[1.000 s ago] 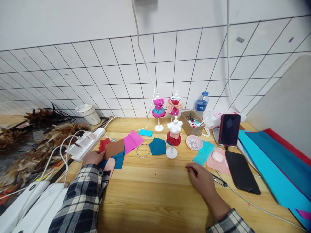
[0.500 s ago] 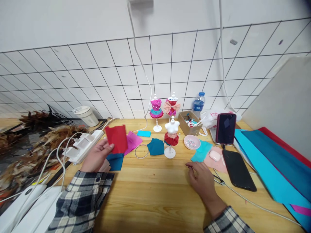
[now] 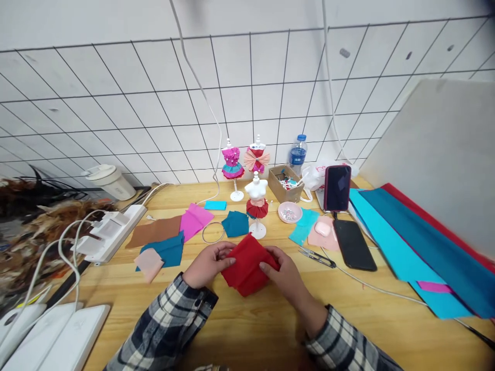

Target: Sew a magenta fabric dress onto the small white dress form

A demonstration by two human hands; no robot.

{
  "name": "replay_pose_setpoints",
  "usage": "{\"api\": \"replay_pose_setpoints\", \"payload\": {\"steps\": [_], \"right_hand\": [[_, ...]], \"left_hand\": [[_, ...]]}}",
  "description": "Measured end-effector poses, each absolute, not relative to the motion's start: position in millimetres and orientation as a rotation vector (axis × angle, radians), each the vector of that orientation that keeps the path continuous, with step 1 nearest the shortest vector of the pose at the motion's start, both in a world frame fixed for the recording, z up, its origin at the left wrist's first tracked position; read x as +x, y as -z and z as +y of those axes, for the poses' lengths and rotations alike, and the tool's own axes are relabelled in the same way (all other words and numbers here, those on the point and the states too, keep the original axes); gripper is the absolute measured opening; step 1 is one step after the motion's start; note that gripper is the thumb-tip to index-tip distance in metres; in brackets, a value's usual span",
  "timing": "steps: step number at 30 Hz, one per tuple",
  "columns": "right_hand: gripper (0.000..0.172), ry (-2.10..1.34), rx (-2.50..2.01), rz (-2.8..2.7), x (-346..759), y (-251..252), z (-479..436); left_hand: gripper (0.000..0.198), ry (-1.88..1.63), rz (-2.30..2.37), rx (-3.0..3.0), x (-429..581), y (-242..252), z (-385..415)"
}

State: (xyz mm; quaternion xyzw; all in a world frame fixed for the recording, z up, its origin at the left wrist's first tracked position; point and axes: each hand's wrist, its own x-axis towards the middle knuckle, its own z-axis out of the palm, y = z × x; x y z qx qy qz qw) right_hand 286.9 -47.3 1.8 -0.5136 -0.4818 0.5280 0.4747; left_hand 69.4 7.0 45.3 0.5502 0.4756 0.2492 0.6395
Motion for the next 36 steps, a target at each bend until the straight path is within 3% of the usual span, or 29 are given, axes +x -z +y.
{"api": "replay_pose_setpoints", "payload": {"steps": [4, 11, 15, 18, 24, 29, 31, 36], "right_hand": [[0.03, -1.32, -1.337, -1.237, 295.4, 4.6, -51.3], [0.036, -1.37, -1.428, -1.306, 305.0, 3.3, -60.1], [0.031, -1.299, -1.371, -1.518, 316.8, -7.1, -61.5], [0.038, -1.347, -1.328, -1.51, 325.3, -9.6, -63.4], [0.049, -1.201, -1.463, -1.802, 348.8, -6.4, -70.9], [0.048, -0.613, -1.683, -2.073, 349.9, -14.7, -80.0], [0.047, -0.48, -1.64, -2.137, 340.9, -19.0, -85.5], [0.064, -0.714, -1.361, -2.436, 317.4, -16.3, -98.2]], "left_hand": [[0.053, -0.7, 1.2, 1.237, 58.7, -38.0, 14.0], [0.042, -0.658, 1.134, 1.109, 55.8, -32.7, 4.6], [0.049, -0.609, 1.027, 1.002, 54.8, -32.9, -2.2], [0.052, -0.61, 1.014, 1.007, 46.0, -35.5, -2.4], [0.039, -0.237, 1.379, 1.892, 23.2, -50.6, -5.9], [0.053, -0.198, 1.45, 2.401, 51.6, -45.6, 5.9], [0.049, -0.211, 1.635, 2.404, 66.1, -34.1, 19.6], [0.045, -0.287, 1.783, 2.341, 63.5, -11.0, 55.5]]}}
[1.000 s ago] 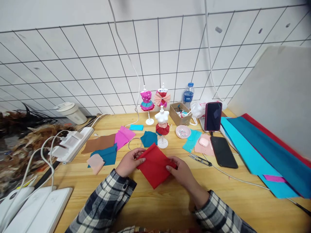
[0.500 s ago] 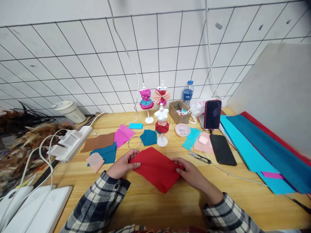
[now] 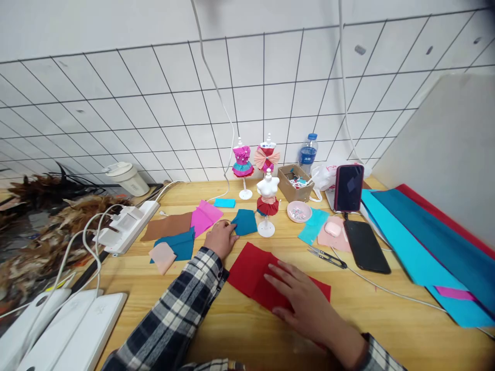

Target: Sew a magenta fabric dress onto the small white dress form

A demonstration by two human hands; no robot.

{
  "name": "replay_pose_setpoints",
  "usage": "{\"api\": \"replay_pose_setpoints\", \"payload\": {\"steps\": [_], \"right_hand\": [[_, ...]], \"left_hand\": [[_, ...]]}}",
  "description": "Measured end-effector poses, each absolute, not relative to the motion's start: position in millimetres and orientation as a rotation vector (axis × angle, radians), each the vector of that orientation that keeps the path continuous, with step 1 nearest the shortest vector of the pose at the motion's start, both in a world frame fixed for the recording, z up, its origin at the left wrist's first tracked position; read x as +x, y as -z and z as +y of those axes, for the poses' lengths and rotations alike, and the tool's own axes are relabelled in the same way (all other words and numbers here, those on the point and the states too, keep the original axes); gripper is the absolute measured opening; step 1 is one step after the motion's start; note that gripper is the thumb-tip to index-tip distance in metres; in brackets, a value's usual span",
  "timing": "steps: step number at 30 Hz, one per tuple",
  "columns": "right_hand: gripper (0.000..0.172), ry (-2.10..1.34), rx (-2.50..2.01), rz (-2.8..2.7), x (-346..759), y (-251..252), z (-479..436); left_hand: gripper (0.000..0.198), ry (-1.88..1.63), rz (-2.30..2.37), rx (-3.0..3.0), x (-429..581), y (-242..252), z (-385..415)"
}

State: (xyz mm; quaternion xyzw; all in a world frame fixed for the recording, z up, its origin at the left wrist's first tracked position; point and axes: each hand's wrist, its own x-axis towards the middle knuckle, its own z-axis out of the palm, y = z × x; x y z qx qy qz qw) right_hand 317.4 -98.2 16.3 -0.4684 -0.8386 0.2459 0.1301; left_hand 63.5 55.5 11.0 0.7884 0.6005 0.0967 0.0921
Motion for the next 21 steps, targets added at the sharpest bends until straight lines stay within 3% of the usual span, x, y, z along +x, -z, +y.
{"api": "replay_pose_setpoints", "payload": {"steps": [4, 9, 14, 21], "right_hand": [[0.08, -0.859, -1.359, -2.501, 310.7, -6.1, -97.2], [0.08, -0.878, -1.327, -2.506, 307.5, -5.4, -90.0], [0.078, -0.893, -1.315, -2.509, 305.7, -7.6, -90.6], [0.078, -0.884, -1.267, -2.539, 298.4, -4.2, -86.4]], "left_hand": [[0.056, -0.39, 1.797, 2.316, 37.7, -15.6, 64.6], [0.046, -0.54, 1.721, 2.397, 41.6, -24.1, 63.4], [0.033, -0.416, 1.451, 2.549, 69.4, -3.8, 75.3], [0.037, -0.513, 1.692, 2.493, 18.5, 4.6, 95.2]]}}
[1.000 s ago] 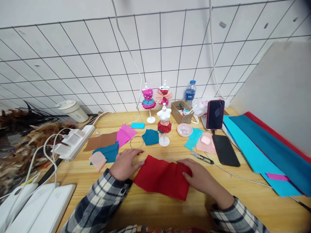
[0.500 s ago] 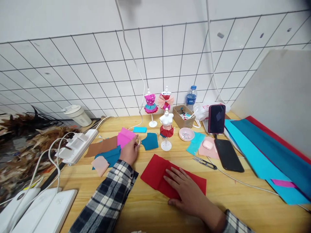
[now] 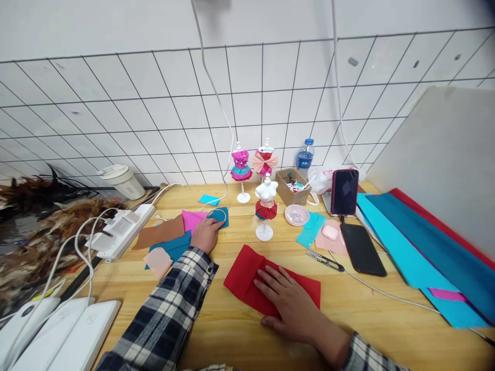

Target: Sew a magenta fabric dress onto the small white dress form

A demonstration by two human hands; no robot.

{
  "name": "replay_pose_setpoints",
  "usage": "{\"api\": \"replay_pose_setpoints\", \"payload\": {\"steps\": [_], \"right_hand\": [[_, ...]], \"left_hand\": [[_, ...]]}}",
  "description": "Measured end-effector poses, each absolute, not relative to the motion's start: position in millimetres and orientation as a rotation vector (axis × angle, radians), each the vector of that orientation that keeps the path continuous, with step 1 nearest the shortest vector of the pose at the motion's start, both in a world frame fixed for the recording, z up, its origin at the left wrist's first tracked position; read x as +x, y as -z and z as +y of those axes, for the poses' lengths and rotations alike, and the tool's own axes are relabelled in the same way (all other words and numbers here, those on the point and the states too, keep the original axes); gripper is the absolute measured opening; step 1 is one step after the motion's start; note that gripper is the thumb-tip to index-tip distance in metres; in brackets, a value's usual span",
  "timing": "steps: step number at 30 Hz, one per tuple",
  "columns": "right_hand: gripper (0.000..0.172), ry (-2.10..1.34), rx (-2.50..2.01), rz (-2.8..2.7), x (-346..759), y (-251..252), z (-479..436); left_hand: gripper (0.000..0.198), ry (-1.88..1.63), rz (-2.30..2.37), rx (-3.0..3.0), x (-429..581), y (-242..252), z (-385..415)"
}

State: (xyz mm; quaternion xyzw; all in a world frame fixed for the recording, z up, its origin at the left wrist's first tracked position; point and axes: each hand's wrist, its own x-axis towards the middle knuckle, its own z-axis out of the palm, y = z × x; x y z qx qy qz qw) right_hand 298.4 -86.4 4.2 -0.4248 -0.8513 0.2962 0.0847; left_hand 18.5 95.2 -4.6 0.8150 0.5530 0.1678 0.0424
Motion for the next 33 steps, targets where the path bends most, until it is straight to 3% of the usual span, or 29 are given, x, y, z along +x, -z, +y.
{"api": "replay_pose_setpoints", "payload": {"steps": [4, 8, 11, 13, 17, 20, 21, 22, 24, 25, 26, 30, 33], "right_hand": [[0.081, -0.882, -1.188, -2.589, 286.5, -4.9, -73.6], [0.068, -0.78, -1.237, -2.561, 283.9, -7.4, -73.9], [0.043, -0.646, -1.318, -2.516, 285.6, -10.6, -80.0], [0.032, -0.592, -1.344, -2.492, 286.3, -13.1, -82.0], [0.03, -0.667, -1.349, -2.354, 291.4, -19.2, -79.7], [0.028, -0.876, -1.347, -2.179, 303.0, -28.7, -79.8], [0.035, -0.953, -1.326, -2.132, 307.6, -32.6, -81.4], [0.052, -1.027, -1.293, -2.104, 312.0, -36.3, -83.8], [0.1, -1.139, -1.243, -2.1, 318.0, -41.6, -89.9], [0.115, -1.167, -1.248, -2.103, 319.5, -42.7, -93.0], [0.119, -1.167, -1.284, -2.085, 319.9, -42.6, -95.3], [0.064, -1.107, -1.468, -1.78, 321.3, -35.7, -92.7], [0.05, -1.193, -1.516, -1.527, 330.6, -29.9, -79.3]], "left_hand": [[0.04, -0.626, 1.662, 2.488, 9.5, -9.2, 69.7], [0.037, -0.529, 1.264, 2.566, 27.3, -19.8, 9.8], [0.069, -0.385, 0.906, 2.515, 41.8, -19.3, -29.7], [0.077, -0.338, 0.943, 2.48, 48.1, -16.5, -43.0], [0.028, -0.341, 1.026, 2.486, 51.4, -15.9, -43.9], [0.023, -0.437, 1.054, 2.42, 50.4, -25.7, -37.9], [0.024, -0.469, 1.109, 2.358, 50.6, -30.4, -36.2], [0.023, -0.487, 1.175, 2.28, 51.3, -35.5, -34.7], [0.022, -0.488, 1.3, 2.074, 54.3, -45.1, -31.7], [0.02, -0.476, 1.338, 1.961, 56.3, -49.2, -29.9], [0.018, -0.462, 1.353, 1.86, 58.3, -52.7, -27.9], [0.019, -0.428, 1.322, 1.676, 62.7, -61.5, -19.2], [0.029, -0.334, 1.233, 1.562, 60.1, -62.9, -14.1]]}}
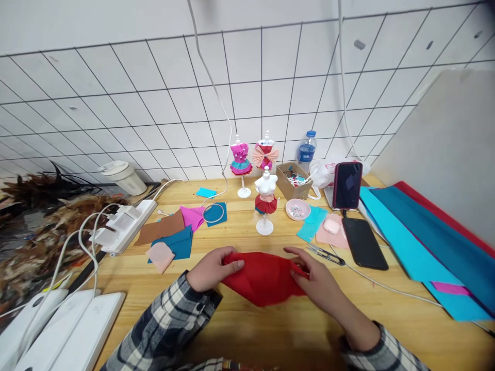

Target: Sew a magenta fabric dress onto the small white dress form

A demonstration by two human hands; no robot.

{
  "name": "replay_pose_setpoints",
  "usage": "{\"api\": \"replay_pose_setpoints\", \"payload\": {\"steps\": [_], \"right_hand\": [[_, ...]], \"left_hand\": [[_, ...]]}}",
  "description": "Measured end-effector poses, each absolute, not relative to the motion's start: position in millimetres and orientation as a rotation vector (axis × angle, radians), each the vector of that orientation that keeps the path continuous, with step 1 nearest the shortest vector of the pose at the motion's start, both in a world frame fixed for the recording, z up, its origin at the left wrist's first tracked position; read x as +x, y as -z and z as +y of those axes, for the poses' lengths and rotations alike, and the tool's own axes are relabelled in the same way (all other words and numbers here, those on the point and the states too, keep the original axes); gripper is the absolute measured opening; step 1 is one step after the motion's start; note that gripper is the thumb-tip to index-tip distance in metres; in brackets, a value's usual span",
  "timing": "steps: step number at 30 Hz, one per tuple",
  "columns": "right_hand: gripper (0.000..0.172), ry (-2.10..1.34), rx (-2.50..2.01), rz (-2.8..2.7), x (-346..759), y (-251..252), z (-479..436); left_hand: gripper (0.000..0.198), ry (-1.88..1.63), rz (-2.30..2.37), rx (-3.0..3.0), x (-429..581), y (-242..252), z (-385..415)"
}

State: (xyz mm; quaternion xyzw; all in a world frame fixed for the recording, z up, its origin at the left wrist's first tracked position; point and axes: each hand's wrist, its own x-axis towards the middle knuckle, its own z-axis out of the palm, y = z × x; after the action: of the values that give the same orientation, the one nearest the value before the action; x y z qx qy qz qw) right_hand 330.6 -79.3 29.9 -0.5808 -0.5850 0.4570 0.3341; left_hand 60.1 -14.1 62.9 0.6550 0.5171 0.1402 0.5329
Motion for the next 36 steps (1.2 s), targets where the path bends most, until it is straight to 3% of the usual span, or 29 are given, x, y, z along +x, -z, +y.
{"api": "replay_pose_setpoints", "payload": {"steps": [6, 15, 20, 25, 28, 30, 32, 36], "right_hand": [[0.036, -1.119, -1.661, -1.51, 355.5, -25.2, -46.6], [0.02, -0.927, -1.682, -1.643, 360.9, -10.5, -8.3], [0.031, -0.892, -1.62, -1.62, 344.5, -26.2, -27.3], [0.04, -1.501, -0.935, -1.897, 323.9, -60.6, -53.3], [0.042, -1.078, -1.281, -1.685, 316.2, -56.5, -48.3], [0.067, -0.938, -1.319, -1.705, 311.4, -45.7, -43.6], [0.084, -1.113, -1.212, -1.828, 305.3, -35.0, -42.2], [0.037, -1.209, -1.322, -1.697, 294.1, -23.8, -43.4]], "left_hand": [[0.043, -0.197, 1.075, 1.239, 54.0, -43.6, -10.8], [0.046, -0.187, 1.021, 1.17, 41.7, -23.1, -12.5], [0.039, -0.313, 1.098, 1.161, 41.5, -15.8, -14.2], [0.044, -0.544, 1.123, 1.071, 63.1, -12.1, -16.2], [0.047, -0.678, 1.097, 0.977, 74.3, -16.5, -17.2], [0.047, -0.735, 1.049, 0.895, 79.5, -20.0, -19.0], [0.047, -0.75, 1.012, 0.818, 83.9, -22.1, -22.1], [0.053, -0.834, 0.949, 0.686, 91.3, -19.6, -31.4]]}}
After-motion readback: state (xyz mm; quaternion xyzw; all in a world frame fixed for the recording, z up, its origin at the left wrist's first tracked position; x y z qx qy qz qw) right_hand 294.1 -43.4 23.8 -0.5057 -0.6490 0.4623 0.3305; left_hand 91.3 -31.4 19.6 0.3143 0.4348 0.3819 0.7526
